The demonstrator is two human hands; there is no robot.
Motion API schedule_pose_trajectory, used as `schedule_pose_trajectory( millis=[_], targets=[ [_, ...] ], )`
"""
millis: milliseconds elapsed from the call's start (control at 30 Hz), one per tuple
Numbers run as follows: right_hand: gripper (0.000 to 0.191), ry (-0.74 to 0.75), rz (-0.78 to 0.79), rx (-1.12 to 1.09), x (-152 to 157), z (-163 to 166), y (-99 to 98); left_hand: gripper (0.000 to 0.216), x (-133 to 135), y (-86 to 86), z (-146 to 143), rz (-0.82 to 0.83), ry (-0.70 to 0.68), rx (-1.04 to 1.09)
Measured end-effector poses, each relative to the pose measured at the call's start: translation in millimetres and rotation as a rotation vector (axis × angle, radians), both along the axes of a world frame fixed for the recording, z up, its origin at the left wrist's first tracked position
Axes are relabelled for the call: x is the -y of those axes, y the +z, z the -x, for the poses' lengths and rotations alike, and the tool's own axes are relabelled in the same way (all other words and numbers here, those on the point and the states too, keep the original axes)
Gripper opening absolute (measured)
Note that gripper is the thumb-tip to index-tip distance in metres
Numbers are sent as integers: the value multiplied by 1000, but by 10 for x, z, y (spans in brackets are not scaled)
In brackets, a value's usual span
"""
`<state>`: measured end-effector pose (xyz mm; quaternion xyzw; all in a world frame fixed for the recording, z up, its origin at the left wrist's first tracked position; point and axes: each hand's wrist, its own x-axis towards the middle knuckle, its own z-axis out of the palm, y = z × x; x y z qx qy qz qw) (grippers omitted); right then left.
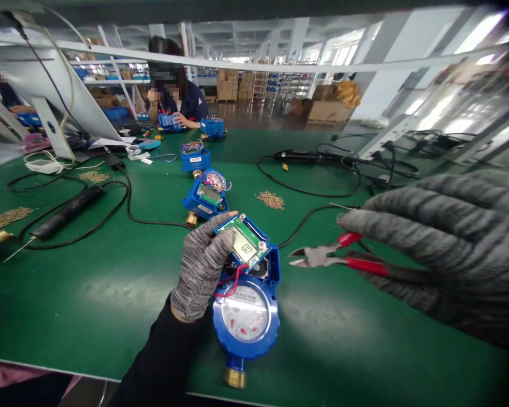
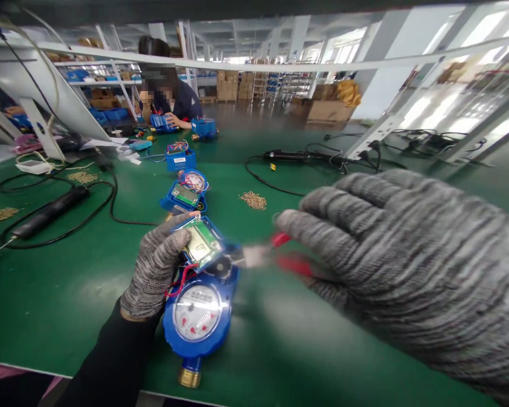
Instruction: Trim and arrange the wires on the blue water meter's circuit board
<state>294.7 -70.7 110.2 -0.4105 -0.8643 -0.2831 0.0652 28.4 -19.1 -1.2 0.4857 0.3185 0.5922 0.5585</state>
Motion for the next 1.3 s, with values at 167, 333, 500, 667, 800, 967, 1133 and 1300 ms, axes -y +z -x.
schedule_pose_trajectory(
  millis=[167, 333, 500, 667, 800, 967, 1133, 1300],
  targets=[
    [32, 223, -75, 175, -163, 407, 158, 29, 17, 14, 0, -5, 18, -43],
    [31, 242, -53, 228, -234, 448, 126, 29, 50, 42, -9, 22, 34, -49],
    [32, 254, -35, 281, -252, 473, 151, 30, 55, 64, -17, 33, 7, -37],
    [30, 261, -39, 301, -234, 506, 170, 31, 64, 67, -18, 33, 2, -29],
    [27, 263, -24, 305, -238, 520, 184, 32, 66, 54, -10, 36, -7, -26],
    [26, 254, -13, 295, -270, 536, 191, 33, 41, 56, -8, 37, -11, -32],
    [27, 246, -12, 311, -264, 536, 193, 36, 44, 83, -15, 42, -10, -41],
    [26, 238, -12, 323, -259, 560, 226, 37, 75, 92, -10, 60, -6, -49]
  ],
)
